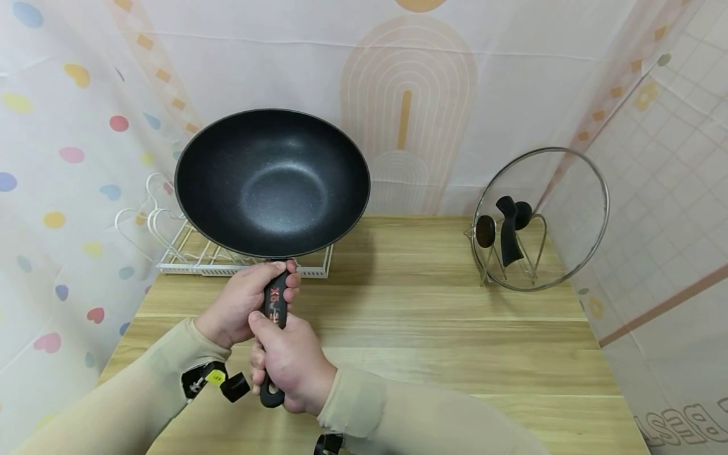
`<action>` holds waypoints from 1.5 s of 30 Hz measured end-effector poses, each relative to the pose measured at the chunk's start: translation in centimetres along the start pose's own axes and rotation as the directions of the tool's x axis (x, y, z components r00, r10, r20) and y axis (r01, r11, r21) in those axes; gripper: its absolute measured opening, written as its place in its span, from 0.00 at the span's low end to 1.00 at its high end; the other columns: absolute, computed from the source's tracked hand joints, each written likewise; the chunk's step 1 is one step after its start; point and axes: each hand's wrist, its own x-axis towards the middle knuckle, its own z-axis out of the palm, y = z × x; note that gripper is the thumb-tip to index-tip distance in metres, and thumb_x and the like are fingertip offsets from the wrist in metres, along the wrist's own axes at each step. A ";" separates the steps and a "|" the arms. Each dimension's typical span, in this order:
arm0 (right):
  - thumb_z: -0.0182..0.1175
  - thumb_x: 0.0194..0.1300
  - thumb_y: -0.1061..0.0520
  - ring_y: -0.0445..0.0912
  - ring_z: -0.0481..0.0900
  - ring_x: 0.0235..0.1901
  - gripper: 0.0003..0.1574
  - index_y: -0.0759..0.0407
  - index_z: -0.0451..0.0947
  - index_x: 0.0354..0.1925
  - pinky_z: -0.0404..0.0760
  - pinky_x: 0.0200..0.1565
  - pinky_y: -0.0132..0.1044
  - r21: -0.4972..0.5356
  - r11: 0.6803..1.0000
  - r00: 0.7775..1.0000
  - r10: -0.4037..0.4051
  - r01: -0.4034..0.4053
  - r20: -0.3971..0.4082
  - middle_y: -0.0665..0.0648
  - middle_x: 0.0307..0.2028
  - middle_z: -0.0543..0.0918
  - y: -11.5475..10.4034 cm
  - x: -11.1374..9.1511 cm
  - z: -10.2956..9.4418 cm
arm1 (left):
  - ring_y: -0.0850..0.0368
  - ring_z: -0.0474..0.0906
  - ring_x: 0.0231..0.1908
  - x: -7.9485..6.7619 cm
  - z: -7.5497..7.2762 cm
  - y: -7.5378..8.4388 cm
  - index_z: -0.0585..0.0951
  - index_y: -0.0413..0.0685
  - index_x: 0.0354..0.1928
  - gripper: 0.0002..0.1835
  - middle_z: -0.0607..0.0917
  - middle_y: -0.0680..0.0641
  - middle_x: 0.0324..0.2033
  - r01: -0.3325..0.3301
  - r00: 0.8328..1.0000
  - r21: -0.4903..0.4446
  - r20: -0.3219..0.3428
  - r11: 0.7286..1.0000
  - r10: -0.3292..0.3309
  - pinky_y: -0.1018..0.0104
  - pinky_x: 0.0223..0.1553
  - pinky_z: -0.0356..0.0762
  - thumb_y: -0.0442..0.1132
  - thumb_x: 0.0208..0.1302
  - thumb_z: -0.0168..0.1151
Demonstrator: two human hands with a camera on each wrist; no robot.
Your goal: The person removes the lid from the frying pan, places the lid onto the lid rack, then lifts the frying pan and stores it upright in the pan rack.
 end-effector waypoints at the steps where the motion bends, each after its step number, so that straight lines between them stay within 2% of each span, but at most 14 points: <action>1: 0.53 0.80 0.44 0.38 0.65 0.12 0.19 0.52 0.66 0.33 0.70 0.17 0.31 0.000 1.000 1.000 -0.002 0.002 0.001 0.44 0.12 0.64 0.0 0.1 0.0 | 0.65 0.76 0.32 0.0 0.0 0.0 0.75 0.50 0.42 0.14 0.78 0.56 0.32 0.001 1.000 -0.006 0.000 1.000 -0.001 0.74 0.36 0.79 0.44 0.86 0.40; 4: 0.54 0.80 0.45 0.38 0.65 0.11 0.19 0.53 0.66 0.32 0.70 0.17 0.31 0.000 1.000 1.000 -0.002 0.002 0.003 0.44 0.11 0.63 0.0 0.2 0.1 | 0.64 0.75 0.31 0.1 -0.1 0.1 0.74 0.51 0.41 0.15 0.78 0.56 0.32 0.010 1.000 -0.020 -0.004 1.000 -0.010 0.74 0.36 0.79 0.43 0.85 0.39; 11: 0.54 0.79 0.45 0.38 0.65 0.11 0.17 0.52 0.66 0.34 0.69 0.17 0.31 -0.006 1.000 1.000 -0.001 0.001 0.019 0.44 0.11 0.63 0.1 0.4 0.1 | 0.64 0.81 0.35 0.1 -0.3 0.3 0.74 0.49 0.43 0.14 0.81 0.54 0.35 0.022 0.999 -0.044 -0.043 0.999 -0.024 0.71 0.44 0.85 0.40 0.84 0.37; 18: 0.54 0.79 0.45 0.38 0.65 0.11 0.16 0.53 0.66 0.37 0.69 0.17 0.31 0.010 1.000 0.999 0.017 -0.017 0.034 0.44 0.11 0.63 0.3 0.7 0.0 | 0.66 0.72 0.26 0.2 -0.3 0.5 0.69 0.50 0.43 0.12 0.74 0.57 0.29 0.052 0.999 -0.148 0.016 0.988 -0.050 0.74 0.34 0.78 0.39 0.84 0.34; 25: 0.55 0.79 0.45 0.38 0.65 0.11 0.16 0.54 0.66 0.38 0.69 0.17 0.31 0.012 1.000 0.999 0.021 -0.022 0.050 0.44 0.11 0.63 0.4 1.0 0.0 | 0.66 0.68 0.24 0.1 -0.1 0.6 0.67 0.50 0.42 0.11 0.70 0.57 0.29 0.052 0.999 -0.204 0.004 0.978 -0.053 0.75 0.31 0.73 0.38 0.83 0.32; 36: 0.55 0.79 0.46 0.37 0.66 0.12 0.18 0.52 0.66 0.33 0.70 0.18 0.30 0.015 0.999 0.996 0.045 -0.047 0.078 0.43 0.11 0.63 0.4 1.3 -0.1 | 0.66 0.66 0.24 -0.2 0.1 0.9 0.67 0.51 0.40 0.12 0.69 0.56 0.29 0.038 0.999 -0.171 -0.027 0.985 -0.044 0.75 0.30 0.72 0.37 0.83 0.33; 42: 0.57 0.76 0.52 0.36 0.67 0.11 0.20 0.51 0.65 0.26 0.71 0.18 0.30 0.009 0.997 0.989 0.074 -0.075 0.126 0.43 0.11 0.64 0.3 1.6 -0.4 | 0.66 0.67 0.24 -0.5 -0.1 1.1 0.66 0.51 0.41 0.11 0.69 0.57 0.29 0.032 0.997 -0.106 -0.061 0.994 -0.039 0.74 0.31 0.73 0.38 0.83 0.33; 45: 0.58 0.75 0.54 0.35 0.69 0.11 0.18 0.51 0.65 0.27 0.73 0.19 0.30 0.001 0.997 0.985 0.081 -0.082 0.150 0.43 0.11 0.65 0.3 1.8 -0.6 | 0.66 0.67 0.24 -0.6 -0.3 1.1 0.66 0.51 0.41 0.12 0.69 0.56 0.29 0.029 0.997 -0.072 -0.073 0.997 -0.034 0.74 0.30 0.73 0.38 0.83 0.33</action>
